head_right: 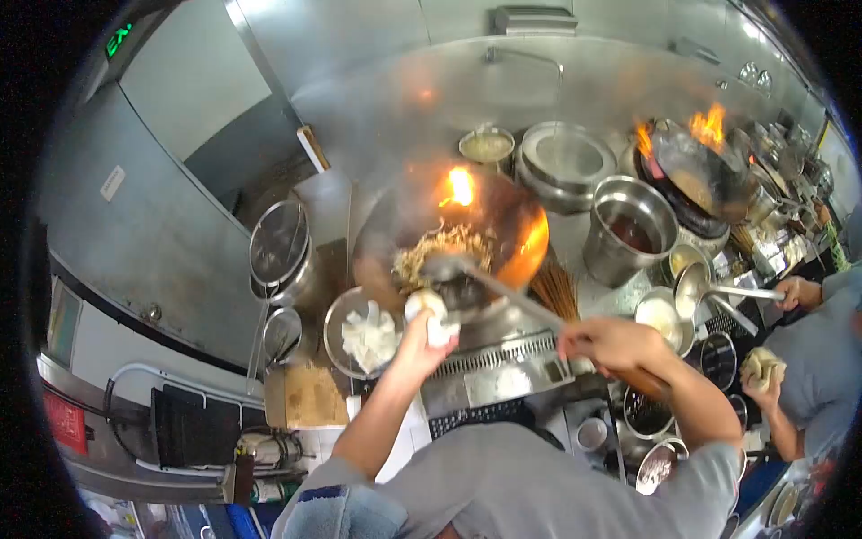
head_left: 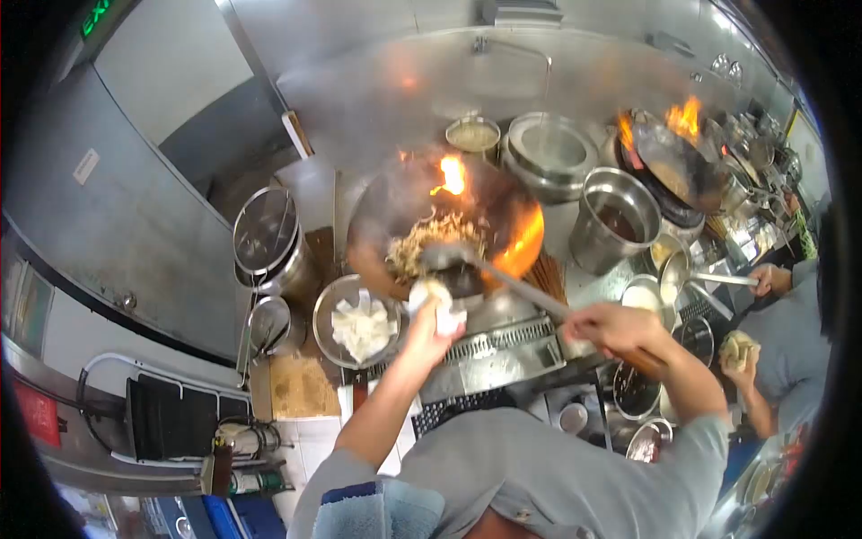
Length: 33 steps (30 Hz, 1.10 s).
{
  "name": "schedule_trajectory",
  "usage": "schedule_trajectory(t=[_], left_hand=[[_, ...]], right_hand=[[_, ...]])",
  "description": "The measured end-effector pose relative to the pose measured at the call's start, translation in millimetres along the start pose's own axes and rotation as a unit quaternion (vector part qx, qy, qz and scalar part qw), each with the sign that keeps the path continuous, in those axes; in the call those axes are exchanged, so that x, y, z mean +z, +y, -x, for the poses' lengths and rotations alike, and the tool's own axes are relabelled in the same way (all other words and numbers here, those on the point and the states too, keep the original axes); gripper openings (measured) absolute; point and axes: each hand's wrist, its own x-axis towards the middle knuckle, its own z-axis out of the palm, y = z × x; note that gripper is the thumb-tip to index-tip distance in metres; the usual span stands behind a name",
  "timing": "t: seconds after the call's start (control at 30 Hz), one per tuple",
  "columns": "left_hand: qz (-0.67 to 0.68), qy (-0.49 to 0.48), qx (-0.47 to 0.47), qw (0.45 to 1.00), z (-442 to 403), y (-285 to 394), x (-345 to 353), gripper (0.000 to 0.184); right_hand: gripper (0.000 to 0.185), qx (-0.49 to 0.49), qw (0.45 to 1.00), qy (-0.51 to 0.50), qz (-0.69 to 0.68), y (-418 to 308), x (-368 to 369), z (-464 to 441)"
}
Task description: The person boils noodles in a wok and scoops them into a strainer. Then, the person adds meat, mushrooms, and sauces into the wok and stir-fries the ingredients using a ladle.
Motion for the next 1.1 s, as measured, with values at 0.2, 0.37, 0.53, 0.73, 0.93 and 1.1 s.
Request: schedule_trajectory(t=[0.2, 0.37, 0.53, 0.73, 0.93, 1.1], left_hand=[[-0.01, -0.001, 0.069, 0.998, -13, -73, -47, 0.034], [0.028, 0.014, 0.021, 0.999, -18, -5, -1, 0.025], [-0.017, -0.003, 0.022, 1.0, -29, -35, -25, 0.021], [0.041, -0.015, 0.021, 0.999, -19, 0, -14, 0.022], [-0.051, 0.005, 0.022, 0.998, -22, 12, -1, 0.019], [-0.037, -0.014, 0.067, 0.997, -27, -56, -33, 0.029]], right_hand=[[0.016, -0.228, 0.939, 0.193, 0.169, 60, 24, -82], [0.015, -0.019, 0.999, 0.025, 0.037, 11, -11, -38], [0.013, -0.143, 0.959, 0.202, 0.138, 12, 23, -111], [0.014, -0.106, 0.984, 0.138, 0.047, -4, 13, -12], [0.017, 0.02, 0.999, 0.03, 0.032, -7, -6, -2], [0.015, -0.172, 0.958, 0.219, 0.067, 23, 20, -99]])
